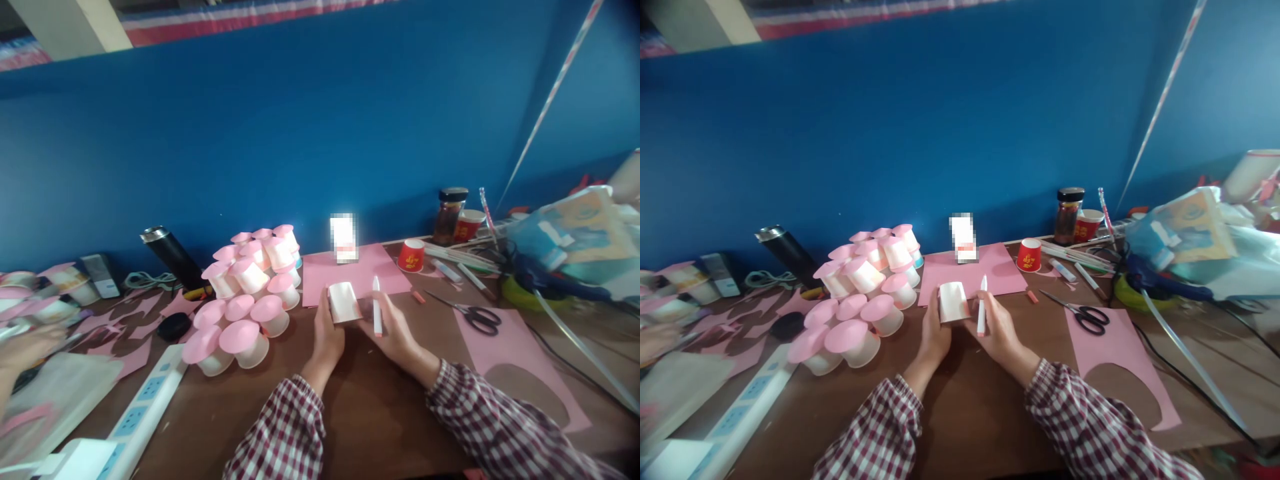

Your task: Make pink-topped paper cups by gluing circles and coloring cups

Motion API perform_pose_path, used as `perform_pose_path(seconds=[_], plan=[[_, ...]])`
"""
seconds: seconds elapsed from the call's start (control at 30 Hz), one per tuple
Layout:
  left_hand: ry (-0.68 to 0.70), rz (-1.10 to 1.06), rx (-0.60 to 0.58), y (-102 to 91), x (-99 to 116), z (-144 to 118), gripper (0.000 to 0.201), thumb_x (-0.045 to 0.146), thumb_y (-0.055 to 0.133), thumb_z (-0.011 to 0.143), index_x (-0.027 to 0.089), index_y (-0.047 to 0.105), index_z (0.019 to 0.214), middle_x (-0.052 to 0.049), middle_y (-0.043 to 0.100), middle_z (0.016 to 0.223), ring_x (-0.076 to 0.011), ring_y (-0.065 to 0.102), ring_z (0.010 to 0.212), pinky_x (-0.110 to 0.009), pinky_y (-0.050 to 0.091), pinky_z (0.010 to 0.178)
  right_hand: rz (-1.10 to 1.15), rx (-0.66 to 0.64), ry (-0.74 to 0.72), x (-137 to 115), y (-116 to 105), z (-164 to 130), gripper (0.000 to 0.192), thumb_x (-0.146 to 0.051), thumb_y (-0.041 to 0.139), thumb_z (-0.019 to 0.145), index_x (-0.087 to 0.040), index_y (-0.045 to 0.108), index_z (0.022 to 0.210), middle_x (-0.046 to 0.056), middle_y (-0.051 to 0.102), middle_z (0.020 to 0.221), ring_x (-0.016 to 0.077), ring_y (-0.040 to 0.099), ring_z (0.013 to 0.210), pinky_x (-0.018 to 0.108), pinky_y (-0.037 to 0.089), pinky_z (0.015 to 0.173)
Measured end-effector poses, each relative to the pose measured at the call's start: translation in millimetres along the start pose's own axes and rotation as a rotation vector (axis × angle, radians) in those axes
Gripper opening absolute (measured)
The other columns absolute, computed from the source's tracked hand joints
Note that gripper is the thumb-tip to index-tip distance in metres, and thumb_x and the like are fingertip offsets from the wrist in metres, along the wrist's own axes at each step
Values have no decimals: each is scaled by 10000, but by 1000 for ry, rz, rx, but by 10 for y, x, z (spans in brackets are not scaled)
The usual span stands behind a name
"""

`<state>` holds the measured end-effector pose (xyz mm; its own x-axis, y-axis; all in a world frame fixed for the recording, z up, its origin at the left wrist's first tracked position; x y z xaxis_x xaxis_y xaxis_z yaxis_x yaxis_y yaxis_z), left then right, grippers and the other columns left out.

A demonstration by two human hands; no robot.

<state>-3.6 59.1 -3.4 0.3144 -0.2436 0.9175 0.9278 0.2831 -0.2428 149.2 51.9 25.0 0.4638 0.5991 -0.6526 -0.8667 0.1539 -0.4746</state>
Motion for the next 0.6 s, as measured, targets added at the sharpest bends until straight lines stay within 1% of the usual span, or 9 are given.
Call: perform_pose_path(seconds=[0.07,0.13,0.2,0.3,0.37,0.47,0.5,0.53,0.6], plan=[[15,35,38,-36,-42,34,655,104,569,719,166,395,1347,-151,507,1339,-286,444,1263,-450,331,1058,33,51,7,-25,-46,7,366,-234,634,781,-203,436,1087,22,588,838,155,604,702,269,493,670],[48,45,64,-62,-61,60,646,104,568,720,156,401,1342,-156,489,1357,-289,413,1289,-457,295,1082,58,108,2,-64,-91,7,270,-224,576,827,-200,446,1063,17,590,812,146,603,693,267,490,678],[72,53,65,-68,-67,74,648,98,551,730,146,384,1354,-159,461,1381,-285,383,1311,-454,276,1094,83,123,-6,-96,-109,-3,159,-208,477,886,-196,467,1044,14,597,775,137,590,659,260,483,657],[52,65,49,-57,-84,82,657,74,516,734,136,359,1369,-167,441,1395,-281,381,1312,-453,290,1086,131,104,-11,-113,-108,-26,222,-228,408,926,-177,490,1126,13,595,723,139,574,612,263,484,620],[35,54,48,-53,-93,86,647,50,505,718,140,392,1349,-157,442,1398,-276,383,1311,-444,288,1090,134,104,-1,-109,-116,-34,252,-257,423,928,-171,532,1138,37,615,742,165,609,681,286,501,660],[8,14,59,-52,-100,100,636,25,503,689,158,447,1309,-128,496,1356,-271,402,1296,-435,276,1098,77,112,8,-111,-144,-27,195,-283,488,905,-187,625,1004,82,664,855,211,639,841,324,505,756],[1,6,62,-51,-97,105,634,22,502,683,160,458,1300,-123,512,1338,-271,408,1291,-434,277,1098,61,118,11,-114,-155,-22,174,-283,503,897,-189,635,960,80,670,858,209,641,828,325,503,760],[-4,0,60,-47,-91,109,629,23,504,680,160,466,1293,-121,525,1322,-271,416,1282,-432,283,1094,55,122,20,-114,-165,-18,162,-281,505,895,-189,635,926,70,670,828,196,640,772,315,504,737],[-9,-18,36,-28,-76,112,613,38,519,676,155,480,1277,-119,553,1285,-274,449,1250,-430,313,1076,72,131,58,-105,-179,-13,156,-282,493,899,-183,614,897,40,643,723,158,609,629,275,498,640]])
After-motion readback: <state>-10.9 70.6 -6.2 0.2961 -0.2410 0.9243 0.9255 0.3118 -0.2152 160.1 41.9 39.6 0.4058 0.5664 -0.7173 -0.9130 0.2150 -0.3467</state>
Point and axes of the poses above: each hand's wrist, its own z-axis towards the middle knuckle, its own y-axis out of the palm, x = y × z, the point moved 5 cm from there along z, towards the middle knuckle
